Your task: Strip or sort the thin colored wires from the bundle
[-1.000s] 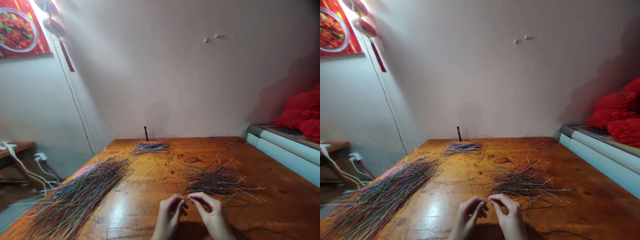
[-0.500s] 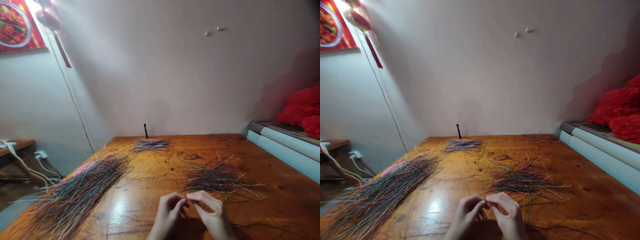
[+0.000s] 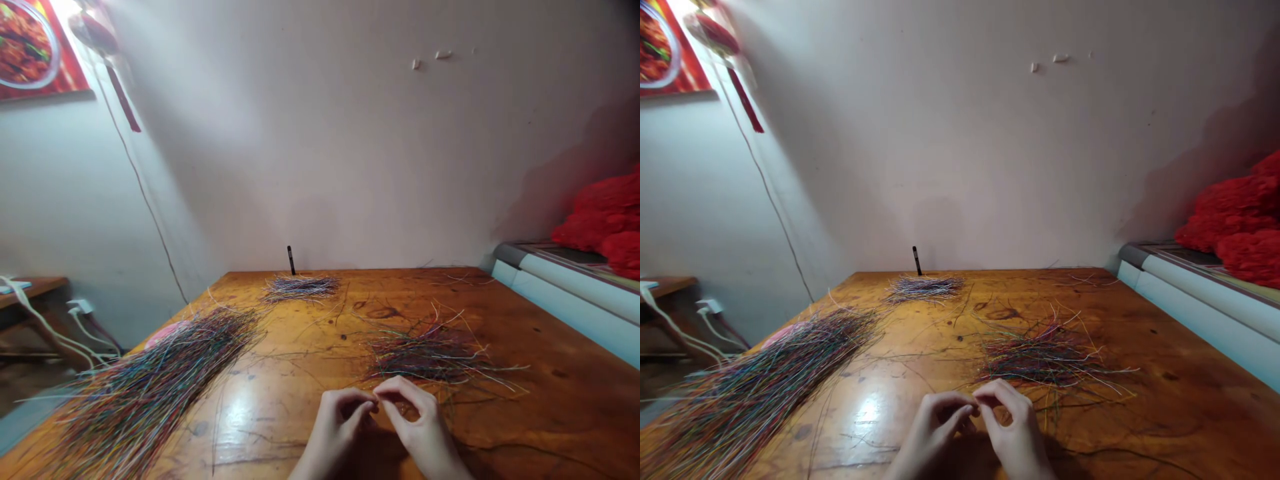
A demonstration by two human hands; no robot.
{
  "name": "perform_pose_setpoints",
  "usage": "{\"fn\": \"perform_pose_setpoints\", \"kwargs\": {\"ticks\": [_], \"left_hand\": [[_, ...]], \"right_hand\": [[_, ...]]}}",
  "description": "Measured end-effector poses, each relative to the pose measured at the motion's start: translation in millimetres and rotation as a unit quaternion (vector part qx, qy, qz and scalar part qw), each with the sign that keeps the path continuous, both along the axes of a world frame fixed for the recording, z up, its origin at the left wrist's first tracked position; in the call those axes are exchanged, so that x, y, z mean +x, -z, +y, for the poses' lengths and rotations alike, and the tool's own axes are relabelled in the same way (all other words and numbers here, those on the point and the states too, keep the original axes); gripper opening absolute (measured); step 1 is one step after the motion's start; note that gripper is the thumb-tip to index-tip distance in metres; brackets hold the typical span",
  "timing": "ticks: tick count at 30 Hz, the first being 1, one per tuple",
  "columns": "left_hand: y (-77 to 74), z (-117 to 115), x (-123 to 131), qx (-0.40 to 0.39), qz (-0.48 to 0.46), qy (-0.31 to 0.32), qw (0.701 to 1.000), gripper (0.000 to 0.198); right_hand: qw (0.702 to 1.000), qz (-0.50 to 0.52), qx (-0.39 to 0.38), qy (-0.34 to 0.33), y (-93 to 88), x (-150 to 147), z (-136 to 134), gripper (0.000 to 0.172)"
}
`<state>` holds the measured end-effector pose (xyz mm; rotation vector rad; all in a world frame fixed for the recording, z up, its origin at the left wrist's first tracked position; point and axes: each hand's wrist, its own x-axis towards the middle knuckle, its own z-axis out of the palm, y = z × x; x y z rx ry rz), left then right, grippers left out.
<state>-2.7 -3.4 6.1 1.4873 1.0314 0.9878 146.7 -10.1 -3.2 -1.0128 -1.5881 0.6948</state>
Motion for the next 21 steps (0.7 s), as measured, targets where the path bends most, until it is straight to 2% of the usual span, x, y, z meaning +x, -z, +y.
{"fn": "perform_pose_setpoints", "kwargs": {"ticks": [5, 8, 11, 15, 18, 21], "left_hand": [[-4.4, -1.6, -1.5, 0.034, 0.04, 0.008, 0.999, 0.017], [-8.2, -2.6, -0.2, 0.015, 0.009, 0.008, 1.0, 0.018], [-10.5, -1.6, 0.7, 0.001, -0.031, -0.015, 0.999, 0.02], [-9.1, 1.3, -0.8, 0.009, -0.038, -0.043, 0.998, 0.023], [-6.6, 1.9, -2.3, 0.032, -0.018, -0.043, 0.998, 0.024], [-4.8, 1.2, -3.0, 0.073, 0.038, -0.038, 0.996, 0.023]], "right_hand": [[0.988, 0.092, -0.121, -0.038, -3.6, 1.2, 2.1, 0.015], [0.979, 0.124, -0.151, -0.053, -4.2, 2.8, 3.8, 0.018], [0.987, 0.09, -0.13, -0.038, -1.9, 2.7, 5.1, 0.021], [0.997, 0.02, -0.073, -0.019, -0.7, 0.6, 4.7, 0.019], [0.999, -0.02, -0.035, -0.009, -3.7, 0.1, 2.7, 0.017], [0.999, -0.032, -0.03, -0.005, -5.6, 0.2, 0.8, 0.02]]}}
